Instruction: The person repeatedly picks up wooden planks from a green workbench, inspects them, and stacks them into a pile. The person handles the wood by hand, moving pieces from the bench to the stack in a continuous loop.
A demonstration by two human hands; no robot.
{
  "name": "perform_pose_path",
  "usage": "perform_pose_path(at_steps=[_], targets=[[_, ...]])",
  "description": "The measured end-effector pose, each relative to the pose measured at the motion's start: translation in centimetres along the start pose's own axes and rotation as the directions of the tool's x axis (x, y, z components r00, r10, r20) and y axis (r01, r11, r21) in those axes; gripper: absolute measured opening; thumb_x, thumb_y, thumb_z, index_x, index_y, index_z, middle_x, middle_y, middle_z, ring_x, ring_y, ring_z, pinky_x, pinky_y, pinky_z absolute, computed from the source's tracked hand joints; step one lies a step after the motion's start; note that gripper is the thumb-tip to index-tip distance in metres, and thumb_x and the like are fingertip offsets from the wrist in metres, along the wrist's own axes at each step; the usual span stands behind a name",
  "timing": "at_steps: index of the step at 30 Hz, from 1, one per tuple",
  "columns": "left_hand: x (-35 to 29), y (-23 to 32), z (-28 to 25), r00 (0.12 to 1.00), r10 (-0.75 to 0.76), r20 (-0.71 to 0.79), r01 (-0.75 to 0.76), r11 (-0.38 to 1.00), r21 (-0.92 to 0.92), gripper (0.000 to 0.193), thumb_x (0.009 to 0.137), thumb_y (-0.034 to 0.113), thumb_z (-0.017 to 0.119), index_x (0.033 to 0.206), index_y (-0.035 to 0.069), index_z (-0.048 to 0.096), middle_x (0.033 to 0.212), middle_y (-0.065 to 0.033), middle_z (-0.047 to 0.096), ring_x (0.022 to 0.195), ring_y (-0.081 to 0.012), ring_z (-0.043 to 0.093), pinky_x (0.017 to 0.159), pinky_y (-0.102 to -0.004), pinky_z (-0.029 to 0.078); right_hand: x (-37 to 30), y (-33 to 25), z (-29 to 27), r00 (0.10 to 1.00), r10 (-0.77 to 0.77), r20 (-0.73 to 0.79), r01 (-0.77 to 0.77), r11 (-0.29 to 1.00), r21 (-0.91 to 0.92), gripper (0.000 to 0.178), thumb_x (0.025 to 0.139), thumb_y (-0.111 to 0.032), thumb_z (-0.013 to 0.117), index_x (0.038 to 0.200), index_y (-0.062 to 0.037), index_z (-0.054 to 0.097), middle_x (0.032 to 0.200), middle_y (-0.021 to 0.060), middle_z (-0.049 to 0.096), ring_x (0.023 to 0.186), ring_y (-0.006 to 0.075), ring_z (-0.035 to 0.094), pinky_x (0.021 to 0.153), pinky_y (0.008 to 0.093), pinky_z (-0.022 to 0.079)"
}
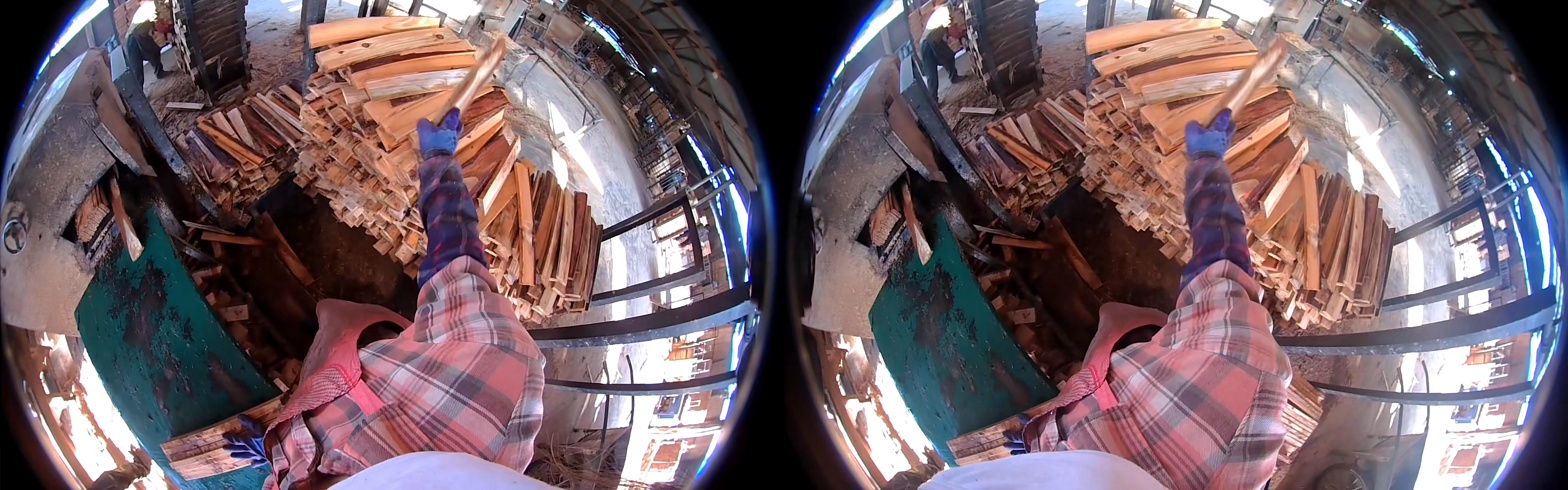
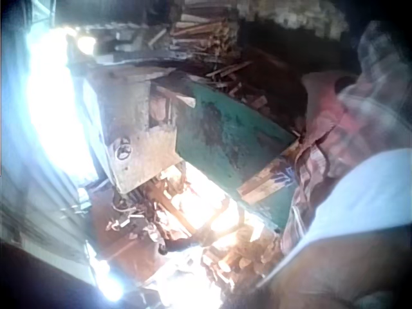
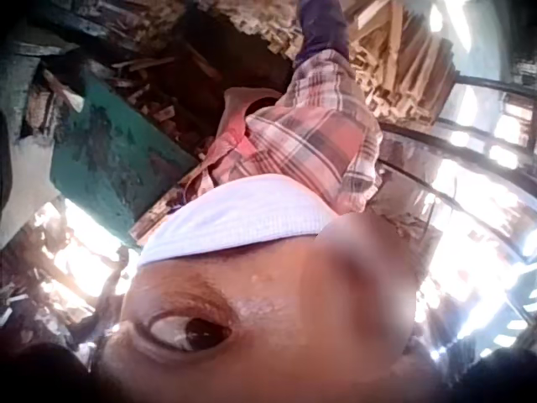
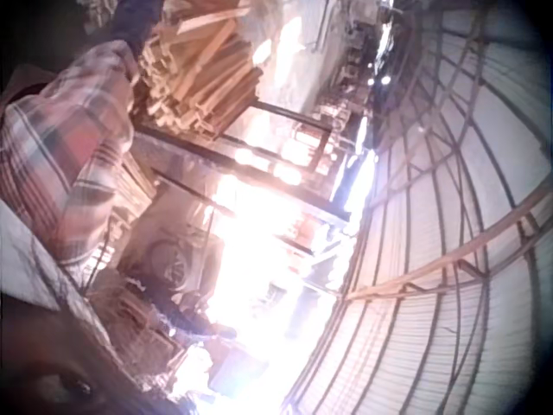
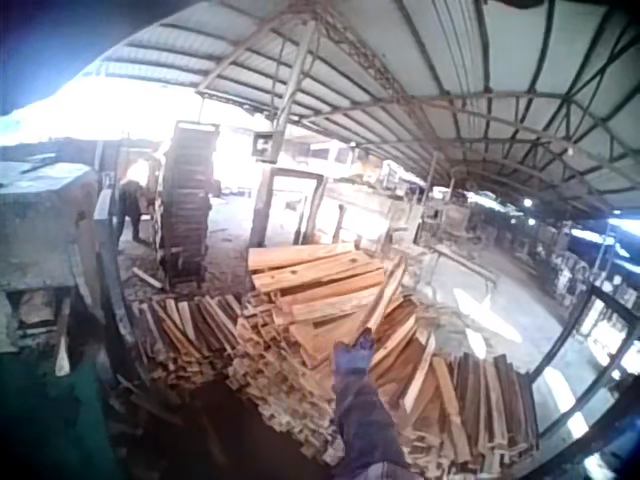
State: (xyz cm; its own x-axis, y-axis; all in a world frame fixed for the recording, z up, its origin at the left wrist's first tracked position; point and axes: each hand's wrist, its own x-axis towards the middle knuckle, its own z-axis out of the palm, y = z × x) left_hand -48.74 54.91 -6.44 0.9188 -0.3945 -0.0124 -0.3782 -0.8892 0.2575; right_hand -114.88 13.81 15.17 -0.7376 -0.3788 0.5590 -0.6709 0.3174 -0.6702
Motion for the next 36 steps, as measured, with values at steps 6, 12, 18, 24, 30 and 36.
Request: perform_pose_path(at_steps=[6,12,18,24,30,36], targets=[[0.1,-6.0,-1.1,0.995,-0.073,-0.06,0.069,0.996,-0.064,0.073,0.089,0.052,0.054,0.145,0.01,0.036,0.152,-0.0143,0.029,0.137,-0.0323,0.029,0.11,-0.051,0.027,-4.0,3.9,1.8,0.885,0.453,0.107,-0.354,0.804,-0.478,0.06,0.088,-0.03,0.051,0.142,-0.009,0.036,0.143,0.0259,0.037,0.128,0.0438,0.042,0.107,0.053,0.034],[-1.1,-6.9,0.0,0.995,-0.085,-0.06,0.071,0.976,-0.207,0.068,0.092,0.047,0.056,0.144,0.008,0.038,0.15,-0.0148,0.032,0.134,-0.0319,0.033,0.109,-0.0498,0.03,-1.3,14.3,3.7,0.936,-0.028,-0.351,-0.266,0.596,-0.758,0.043,0.098,-0.031,0.039,0.134,-0.0082,0.046,0.138,0.0207,0.047,0.126,0.0426,0.045,0.103,0.0542,0.036],[-2.5,-9.1,-0.7,0.956,-0.083,-0.282,-0.037,0.919,-0.393,0.063,0.094,0.041,0.058,0.143,0.007,0.039,0.148,-0.0153,0.035,0.132,-0.0315,0.037,0.108,-0.0485,0.033,-30.4,-12.4,6.7,0.612,-0.6,0.516,0.514,0.797,0.316,0.043,0.085,-0.028,0.057,0.124,-0.0111,0.056,0.099,0.014,0.061,0.094,0.0371,0.06,0.082,0.0454,0.05],[-9.8,-4.7,-3.0,0.911,-0.362,-0.196,-0.016,0.445,-0.896,0.045,0.099,0.026,0.054,0.137,0.003,0.046,0.131,-0.0147,0.054,0.111,-0.0278,0.055,0.099,-0.0413,0.045,-61.9,-16.7,-4.9,-0.552,-0.687,0.473,-0.178,0.651,0.738,0.073,0.079,-0.042,0.074,0.137,-0.006,0.049,0.127,0.021,0.058,0.119,0.0347,0.056,0.103,0.041,0.044],[-8.5,-1.7,0.2,0.919,-0.391,-0.04,0.117,0.371,-0.921,0.041,0.098,0.023,0.052,0.131,-0.001,0.051,0.124,-0.0138,0.057,0.111,-0.0231,0.055,0.096,-0.0353,0.045,-68.1,-14.2,-4.9,-0.825,-0.546,0.149,-0.529,0.837,0.136,0.043,0.095,-0.035,0.06,0.108,0.0056,0.066,0.105,0.0154,0.068,0.095,0.0244,0.063,0.095,0.0365,0.047],[-10.7,2.9,-15.4,0.947,-0.302,0.11,0.002,-0.338,-0.941,0.065,0.086,0.023,0.067,0.138,-0.005,0.04,0.126,-0.0144,0.057,0.111,-0.0218,0.057,0.095,-0.0333,0.046,-65.7,-21.4,-8.2,-0.806,-0.552,-0.215,-0.577,0.814,0.07,0.031,0.092,0.0,0.044,0.118,0.008,0.06,0.122,0.016,0.064,0.111,0.022,0.062,0.098,0.0276,0.048]])
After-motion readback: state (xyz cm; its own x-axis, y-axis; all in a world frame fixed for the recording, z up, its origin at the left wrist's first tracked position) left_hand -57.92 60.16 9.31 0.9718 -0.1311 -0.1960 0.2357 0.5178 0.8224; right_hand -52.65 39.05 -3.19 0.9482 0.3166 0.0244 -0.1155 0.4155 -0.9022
